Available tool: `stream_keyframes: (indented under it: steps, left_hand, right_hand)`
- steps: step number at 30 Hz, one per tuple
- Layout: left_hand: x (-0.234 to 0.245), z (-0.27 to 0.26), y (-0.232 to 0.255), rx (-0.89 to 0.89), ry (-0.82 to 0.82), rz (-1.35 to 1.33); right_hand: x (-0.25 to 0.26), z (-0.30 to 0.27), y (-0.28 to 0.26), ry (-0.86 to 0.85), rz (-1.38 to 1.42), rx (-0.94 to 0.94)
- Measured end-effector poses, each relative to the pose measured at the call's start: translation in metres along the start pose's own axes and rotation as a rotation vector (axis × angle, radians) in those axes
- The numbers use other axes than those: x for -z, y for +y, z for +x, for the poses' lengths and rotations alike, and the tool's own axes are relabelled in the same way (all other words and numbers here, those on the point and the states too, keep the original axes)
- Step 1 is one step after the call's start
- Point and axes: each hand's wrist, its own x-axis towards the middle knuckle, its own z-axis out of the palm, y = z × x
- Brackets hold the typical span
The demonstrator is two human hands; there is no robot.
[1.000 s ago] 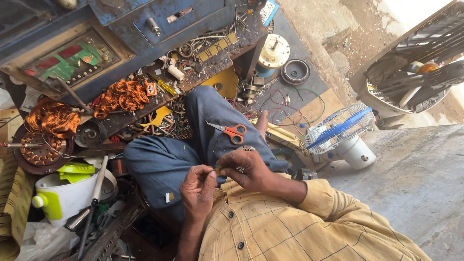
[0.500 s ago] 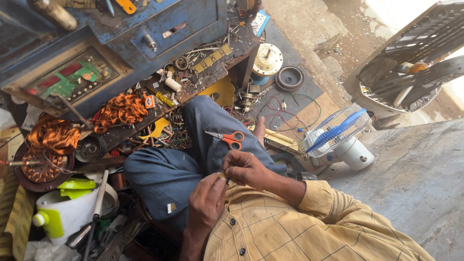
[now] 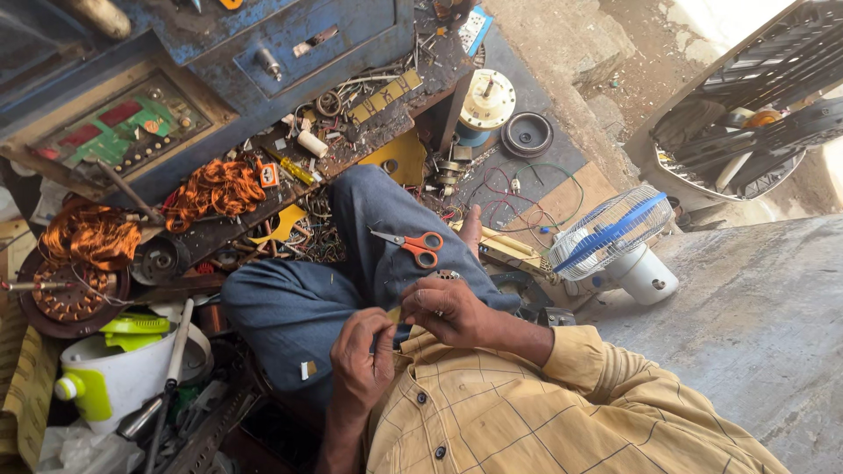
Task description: The person sits on the floor in a workshop and repairs a cylindrical electrical component. They use scissors to cut small pieces of insulating material and insert them into the slots of the component. The person repeatedly picks up the material, cuts it, and places it into the component.
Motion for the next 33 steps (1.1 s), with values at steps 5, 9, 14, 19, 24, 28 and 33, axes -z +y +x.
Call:
stream_keyframes:
  steps: [5,9,14,19,24,28,33]
  left_hand:
    - [0.0,0.008,0.005,0.034,-0.048,0.015]
    - [-0.004,0.011,0.004,0.072,-0.087,0.013]
    - [-0.008,0.012,-0.006,0.176,-0.125,-0.09]
    - [-0.016,0.006,-0.017,0.125,-0.024,-0.042]
    - [-0.013,-0.002,-0.032,0.209,0.043,-0.092]
    - [-0.016,-0.009,-0.035,0.222,0.066,-0.073]
    - [-0.016,-0.018,-0.037,0.23,0.082,-0.074]
  right_hand:
    - [0.002,-0.005,0.002,-0.048,-0.063,0.028]
    - [0.002,-0.008,0.011,-0.077,-0.109,0.056]
    - [0.003,-0.014,0.018,-0.066,-0.133,0.056]
    - [0.003,-0.016,0.015,-0.036,-0.176,-0.042]
    - [0.01,-0.015,0.013,-0.149,-0.6,-0.234]
    - [0.005,-0.014,0.003,-0.204,-0.719,-0.405]
    - [0.0,-0.016,0.007,-0.142,-0.723,-0.401]
